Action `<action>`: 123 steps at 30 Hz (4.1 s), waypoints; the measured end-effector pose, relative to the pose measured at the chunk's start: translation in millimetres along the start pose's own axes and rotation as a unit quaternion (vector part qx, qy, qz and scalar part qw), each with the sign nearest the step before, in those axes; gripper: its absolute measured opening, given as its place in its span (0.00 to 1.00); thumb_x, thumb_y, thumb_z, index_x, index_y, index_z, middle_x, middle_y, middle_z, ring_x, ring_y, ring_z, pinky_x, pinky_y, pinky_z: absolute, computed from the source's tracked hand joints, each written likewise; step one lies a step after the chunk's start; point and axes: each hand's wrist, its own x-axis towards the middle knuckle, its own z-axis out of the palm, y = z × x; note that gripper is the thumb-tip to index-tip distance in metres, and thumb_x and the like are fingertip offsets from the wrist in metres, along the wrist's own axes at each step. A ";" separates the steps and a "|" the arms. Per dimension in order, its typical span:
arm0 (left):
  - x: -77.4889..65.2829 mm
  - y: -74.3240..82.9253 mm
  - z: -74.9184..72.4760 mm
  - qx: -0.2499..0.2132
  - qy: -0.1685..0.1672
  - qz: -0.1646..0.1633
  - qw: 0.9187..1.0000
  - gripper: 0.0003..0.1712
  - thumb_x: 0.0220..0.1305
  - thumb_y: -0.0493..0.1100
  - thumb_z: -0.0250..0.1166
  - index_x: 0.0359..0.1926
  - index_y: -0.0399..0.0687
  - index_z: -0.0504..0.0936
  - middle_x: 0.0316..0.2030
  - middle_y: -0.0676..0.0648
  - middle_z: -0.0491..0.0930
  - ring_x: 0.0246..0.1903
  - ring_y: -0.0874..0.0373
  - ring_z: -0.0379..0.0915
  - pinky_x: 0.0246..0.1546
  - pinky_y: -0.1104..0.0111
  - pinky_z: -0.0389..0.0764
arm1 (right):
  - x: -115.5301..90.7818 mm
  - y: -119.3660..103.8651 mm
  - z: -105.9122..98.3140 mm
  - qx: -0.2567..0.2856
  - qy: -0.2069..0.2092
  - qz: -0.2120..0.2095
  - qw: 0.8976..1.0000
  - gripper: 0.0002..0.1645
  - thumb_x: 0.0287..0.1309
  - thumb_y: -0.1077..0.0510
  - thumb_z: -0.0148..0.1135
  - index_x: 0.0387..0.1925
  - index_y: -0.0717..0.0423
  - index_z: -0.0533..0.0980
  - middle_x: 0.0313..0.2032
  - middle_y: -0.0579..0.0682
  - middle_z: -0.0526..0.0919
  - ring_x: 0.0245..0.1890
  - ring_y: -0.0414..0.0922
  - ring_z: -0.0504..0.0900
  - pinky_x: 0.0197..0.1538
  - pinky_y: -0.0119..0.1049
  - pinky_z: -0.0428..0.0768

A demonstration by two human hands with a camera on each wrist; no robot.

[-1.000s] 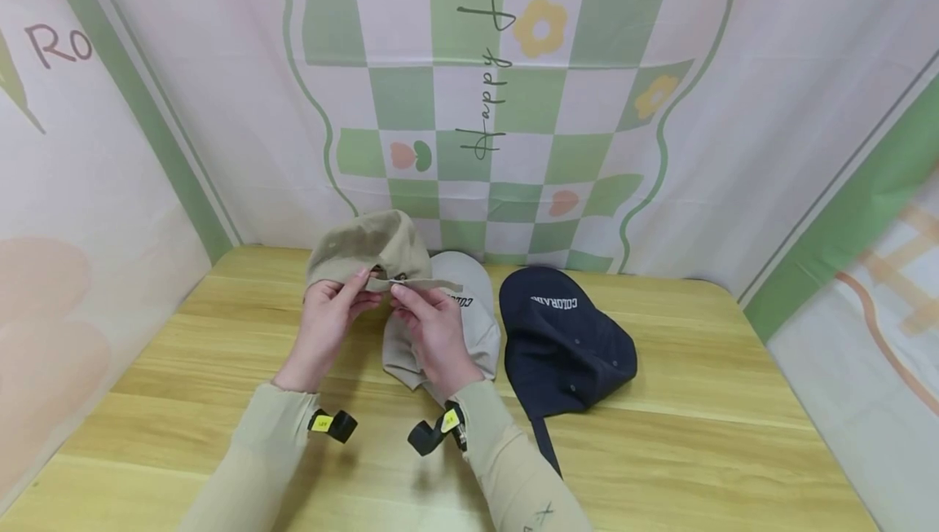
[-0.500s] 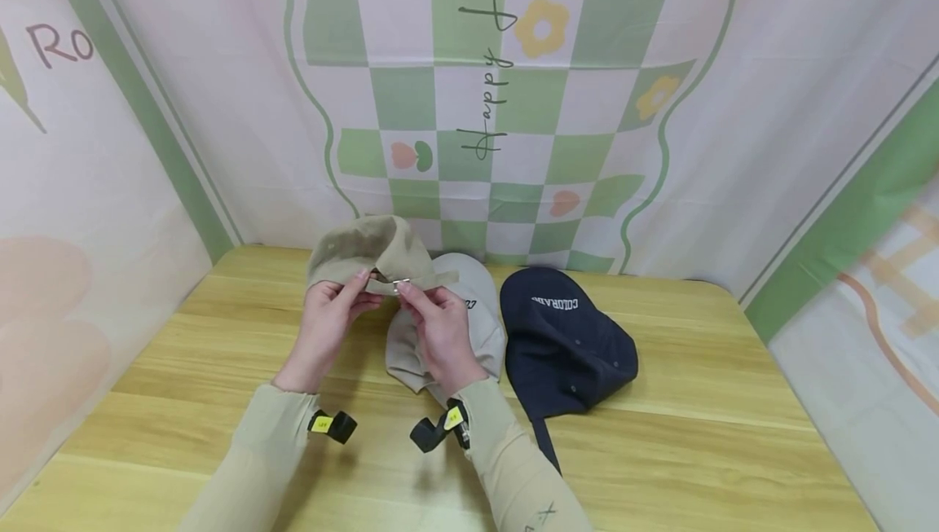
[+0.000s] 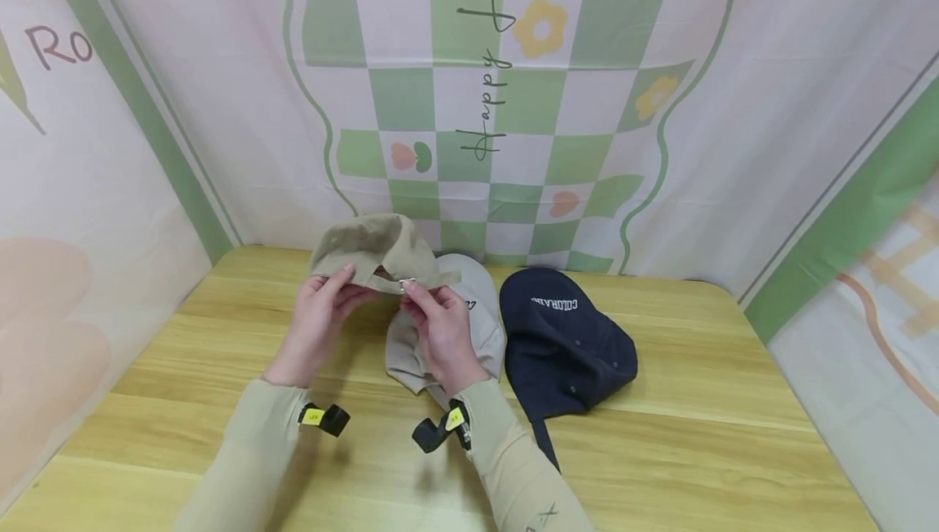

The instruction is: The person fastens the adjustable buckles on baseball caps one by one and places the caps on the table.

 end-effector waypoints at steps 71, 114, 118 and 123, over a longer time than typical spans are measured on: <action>15.0 53.6 -56.5 0.064 0.079 -0.084 0.991 0.12 0.81 0.50 0.50 0.56 0.53 0.72 0.51 0.50 0.68 0.41 0.62 0.71 0.37 0.74 0.79 | 7.7 -16.1 -8.3 -0.170 -0.033 0.028 0.985 0.23 0.69 0.68 0.53 0.64 0.67 0.69 0.37 0.45 0.81 0.37 0.39 0.79 0.40 0.29 0.78; 13.9 107.0 -103.4 0.106 0.075 -0.005 0.992 0.26 0.82 0.47 0.49 0.75 0.45 0.66 0.63 0.50 0.69 0.46 0.61 0.72 0.40 0.76 0.78 | 36.6 -34.9 54.9 -0.327 -0.156 0.017 0.932 0.29 0.70 0.59 0.60 0.71 0.53 0.71 0.65 0.48 0.75 0.60 0.47 0.77 0.64 0.46 0.73; 14.3 114.1 -111.3 0.125 0.079 -0.004 0.989 0.26 0.82 0.46 0.49 0.75 0.46 0.66 0.66 0.49 0.67 0.47 0.63 0.73 0.41 0.76 0.78 | 39.0 -31.2 61.3 -0.299 -0.170 0.042 0.938 0.29 0.70 0.60 0.60 0.71 0.54 0.71 0.67 0.44 0.73 0.63 0.43 0.74 0.64 0.45 0.73; 12.8 118.2 -124.4 0.142 0.077 -0.018 0.987 0.28 0.81 0.47 0.51 0.76 0.48 0.65 0.66 0.50 0.67 0.50 0.63 0.72 0.41 0.76 0.78 | 35.4 -16.9 64.6 -0.244 -0.165 0.075 0.953 0.32 0.69 0.63 0.60 0.72 0.61 0.67 0.70 0.50 0.70 0.63 0.48 0.75 0.64 0.43 0.75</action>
